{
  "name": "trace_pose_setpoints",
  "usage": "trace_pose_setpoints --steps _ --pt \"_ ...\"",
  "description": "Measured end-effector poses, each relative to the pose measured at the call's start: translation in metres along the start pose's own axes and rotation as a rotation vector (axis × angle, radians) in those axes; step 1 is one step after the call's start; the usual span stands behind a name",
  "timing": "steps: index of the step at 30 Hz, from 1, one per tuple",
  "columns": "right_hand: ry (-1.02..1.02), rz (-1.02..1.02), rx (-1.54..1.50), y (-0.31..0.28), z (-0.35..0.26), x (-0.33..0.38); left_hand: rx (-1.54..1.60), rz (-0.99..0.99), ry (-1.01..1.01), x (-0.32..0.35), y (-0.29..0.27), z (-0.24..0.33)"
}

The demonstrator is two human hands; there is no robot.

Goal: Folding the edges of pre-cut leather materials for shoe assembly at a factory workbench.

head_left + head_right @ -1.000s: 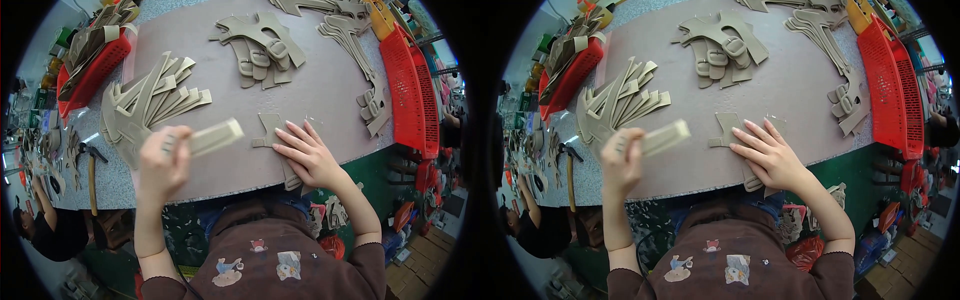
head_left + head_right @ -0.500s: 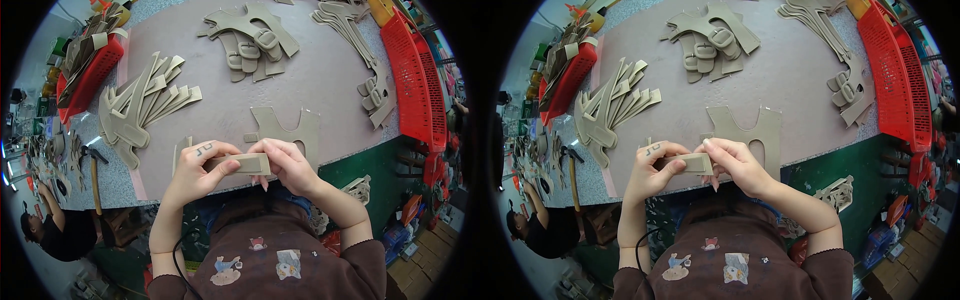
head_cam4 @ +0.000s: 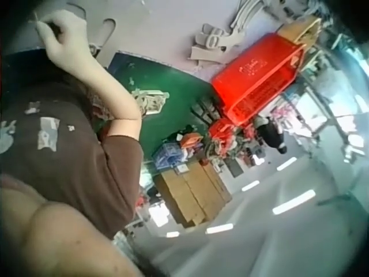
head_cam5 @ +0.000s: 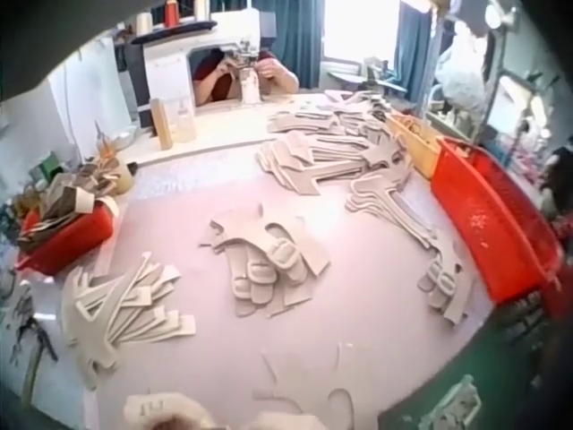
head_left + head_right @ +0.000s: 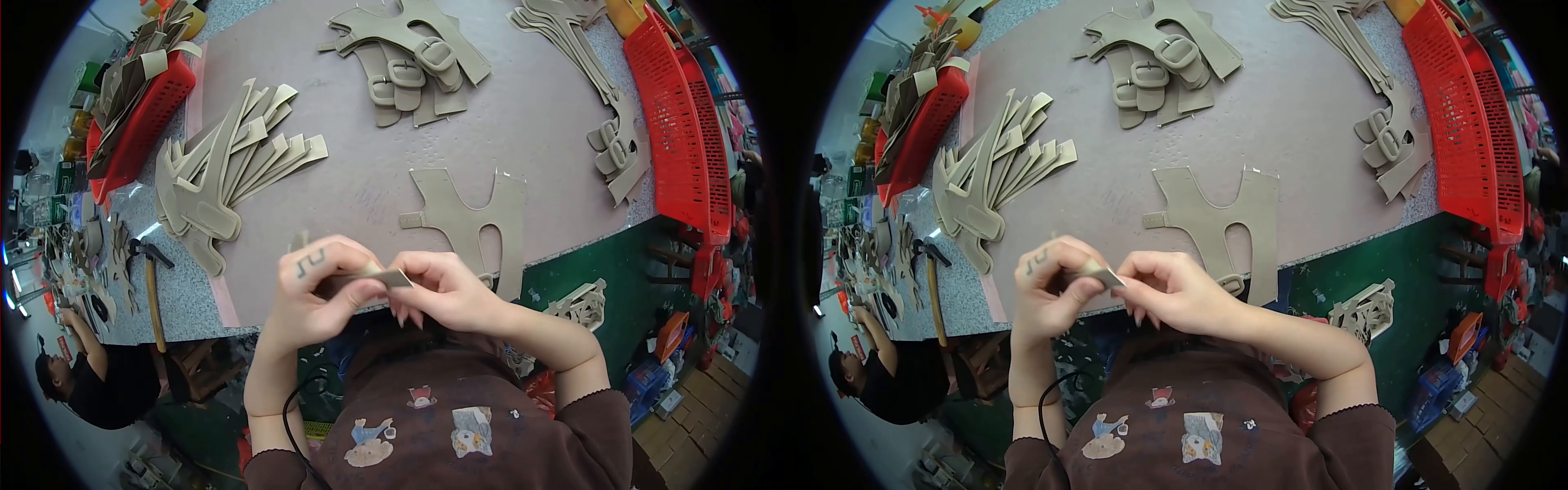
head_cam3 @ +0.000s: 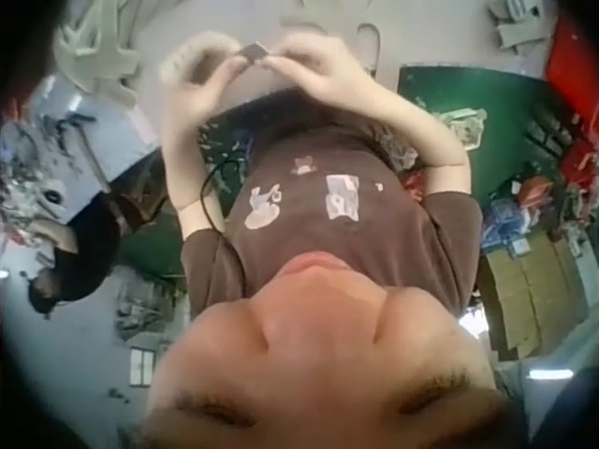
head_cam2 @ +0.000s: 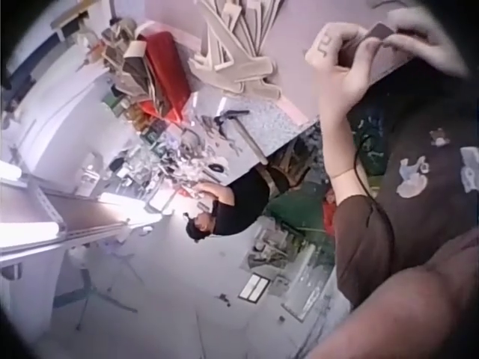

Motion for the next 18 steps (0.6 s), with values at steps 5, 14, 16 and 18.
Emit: trace_pose_setpoints --steps 5,14,16,18 --pt "-0.715 0.469 1.432 -0.017 -0.033 0.017 -0.209 -0.091 -0.215 -0.018 -0.004 -0.029" --pt "-0.854 0.611 1.723 -0.023 -0.026 0.020 -0.446 -0.254 -0.197 -0.040 0.010 -0.048" --pt "-0.858 0.610 1.735 -0.024 -0.026 0.020 -0.463 -0.257 -0.188 -0.042 0.011 -0.047" --pt "-0.858 0.609 1.739 -0.024 -0.026 0.020 -0.471 -0.260 -0.186 -0.042 0.012 -0.047"
Point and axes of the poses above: each hand's wrist, its own x-axis away from the middle knuckle, its own y-axis out of the palm, z = x × y, the point moved 5 cm from there along -x, towards the middle knuckle, and after that the axes turned 3 degrees about y, right-handed, at the moved point
